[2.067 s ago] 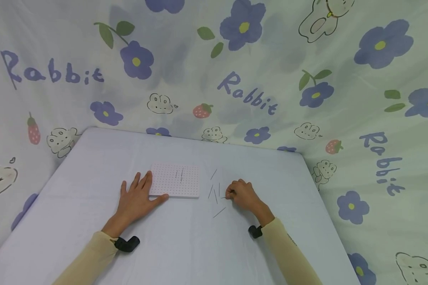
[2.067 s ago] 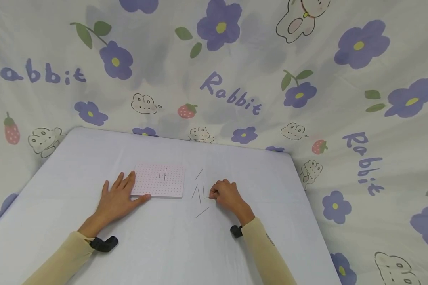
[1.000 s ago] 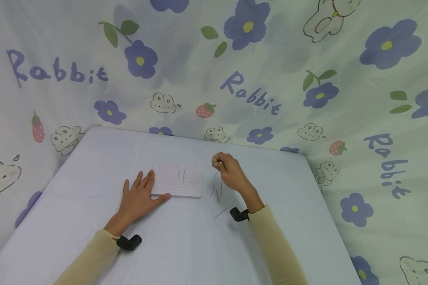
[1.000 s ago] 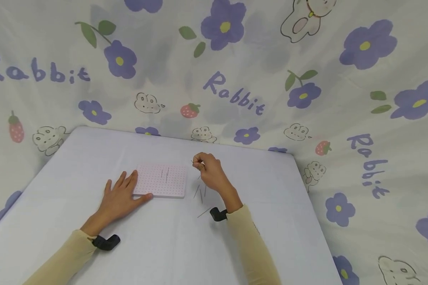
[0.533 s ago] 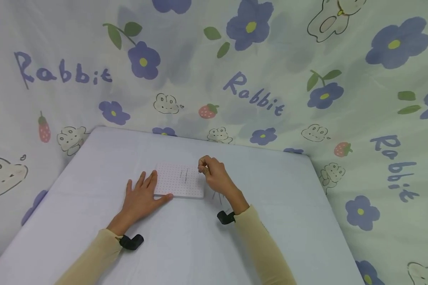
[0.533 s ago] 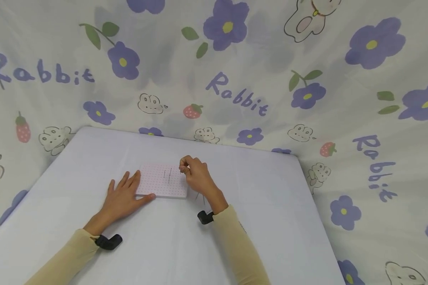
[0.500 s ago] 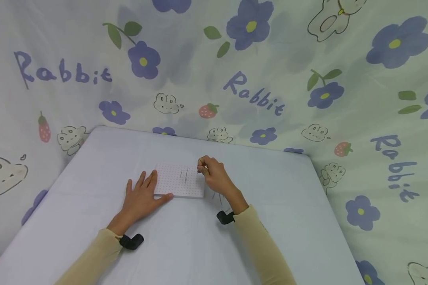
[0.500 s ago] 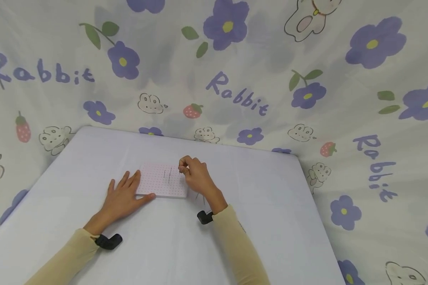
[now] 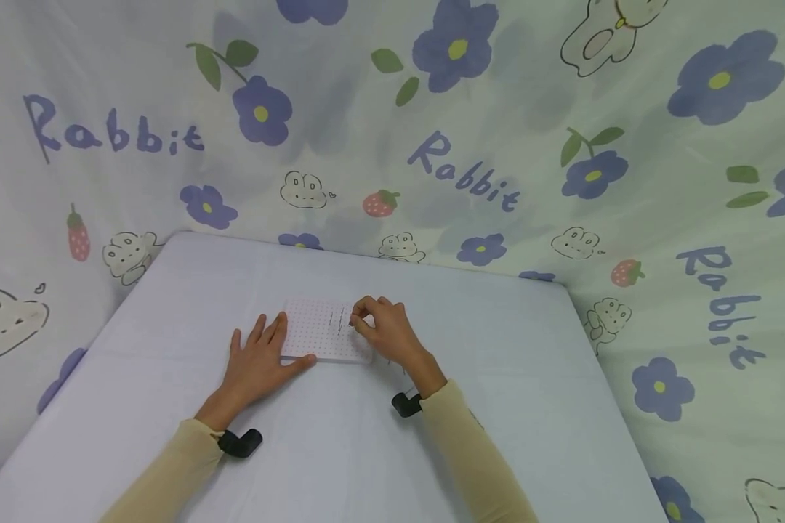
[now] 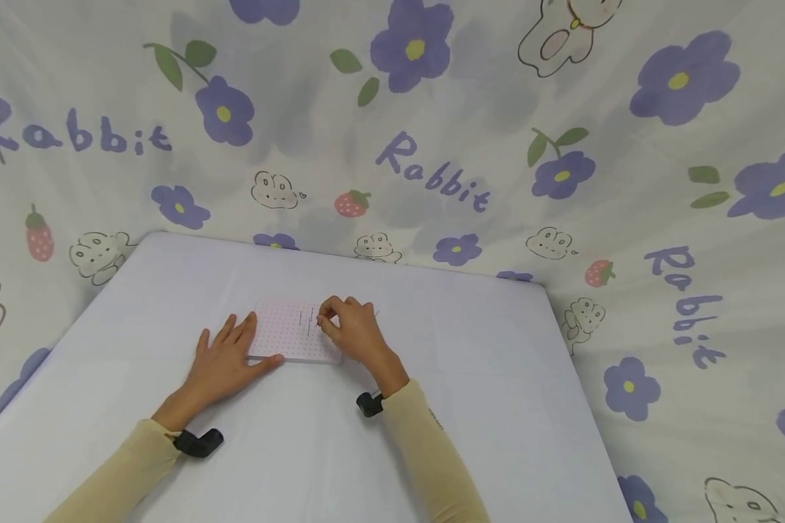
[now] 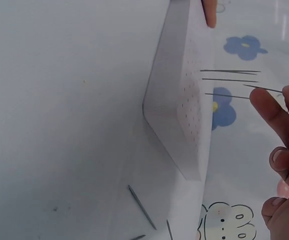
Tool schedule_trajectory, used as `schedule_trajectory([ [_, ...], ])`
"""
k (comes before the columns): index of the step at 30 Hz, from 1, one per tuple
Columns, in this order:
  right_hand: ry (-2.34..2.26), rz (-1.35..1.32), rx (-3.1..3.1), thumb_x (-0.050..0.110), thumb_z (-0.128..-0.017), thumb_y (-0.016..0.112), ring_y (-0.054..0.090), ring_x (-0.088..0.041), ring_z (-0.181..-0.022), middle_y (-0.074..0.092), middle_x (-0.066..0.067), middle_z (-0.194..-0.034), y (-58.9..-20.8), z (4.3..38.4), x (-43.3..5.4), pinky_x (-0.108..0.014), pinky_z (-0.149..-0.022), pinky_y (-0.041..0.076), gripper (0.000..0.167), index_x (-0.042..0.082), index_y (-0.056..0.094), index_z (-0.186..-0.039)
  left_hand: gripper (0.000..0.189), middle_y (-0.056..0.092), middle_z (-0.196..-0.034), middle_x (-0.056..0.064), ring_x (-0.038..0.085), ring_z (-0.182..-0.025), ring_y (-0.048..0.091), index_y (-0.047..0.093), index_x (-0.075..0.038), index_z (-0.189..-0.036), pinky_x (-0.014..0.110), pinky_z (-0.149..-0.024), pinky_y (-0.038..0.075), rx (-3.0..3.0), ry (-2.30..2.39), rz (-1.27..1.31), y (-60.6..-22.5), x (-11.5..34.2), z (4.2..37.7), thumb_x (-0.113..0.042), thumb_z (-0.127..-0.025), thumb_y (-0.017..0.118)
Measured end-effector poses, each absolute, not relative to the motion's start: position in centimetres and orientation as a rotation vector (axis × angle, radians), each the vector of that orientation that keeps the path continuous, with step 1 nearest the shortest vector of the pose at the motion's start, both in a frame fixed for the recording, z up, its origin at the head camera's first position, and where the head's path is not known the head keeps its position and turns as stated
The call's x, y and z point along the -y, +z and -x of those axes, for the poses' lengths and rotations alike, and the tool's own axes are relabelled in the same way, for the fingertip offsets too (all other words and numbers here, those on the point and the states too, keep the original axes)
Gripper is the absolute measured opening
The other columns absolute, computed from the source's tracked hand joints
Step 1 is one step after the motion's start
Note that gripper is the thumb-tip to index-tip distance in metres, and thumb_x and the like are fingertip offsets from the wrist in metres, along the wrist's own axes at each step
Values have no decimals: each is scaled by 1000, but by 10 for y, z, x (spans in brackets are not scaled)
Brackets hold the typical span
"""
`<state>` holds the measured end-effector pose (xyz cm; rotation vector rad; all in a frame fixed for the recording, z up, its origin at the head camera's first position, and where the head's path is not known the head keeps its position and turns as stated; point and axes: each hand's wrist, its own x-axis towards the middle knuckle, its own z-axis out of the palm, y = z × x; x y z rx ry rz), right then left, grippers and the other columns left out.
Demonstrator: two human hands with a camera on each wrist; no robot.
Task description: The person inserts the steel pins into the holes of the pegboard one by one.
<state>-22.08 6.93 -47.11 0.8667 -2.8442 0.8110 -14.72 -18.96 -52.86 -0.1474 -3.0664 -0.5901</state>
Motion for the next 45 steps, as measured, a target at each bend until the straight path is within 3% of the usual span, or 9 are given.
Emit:
schedule_trajectory([
  [10, 682, -833, 2951, 35, -101, 62, 50, -7, -84, 72, 14, -103, -479, 220, -59, -39, -90, 38, 11, 25, 66, -104, 116, 25, -161, 27, 49, -150, 15, 19, 4, -158, 75, -112, 1, 3057, -588, 146, -528, 190, 145, -80, -86, 52],
  [45, 511, -783, 3035, 35, -100, 65, 51, -6, -83, 72, 16, -100, -487, 218, -51, -33, -83, 37, 11, 26, 68, -106, 116, 26, -161, 27, 48, -151, 15, 18, 3, -159, 75, -112, 1, 3053, -573, 145, -530, 190, 146, -82, -85, 49],
])
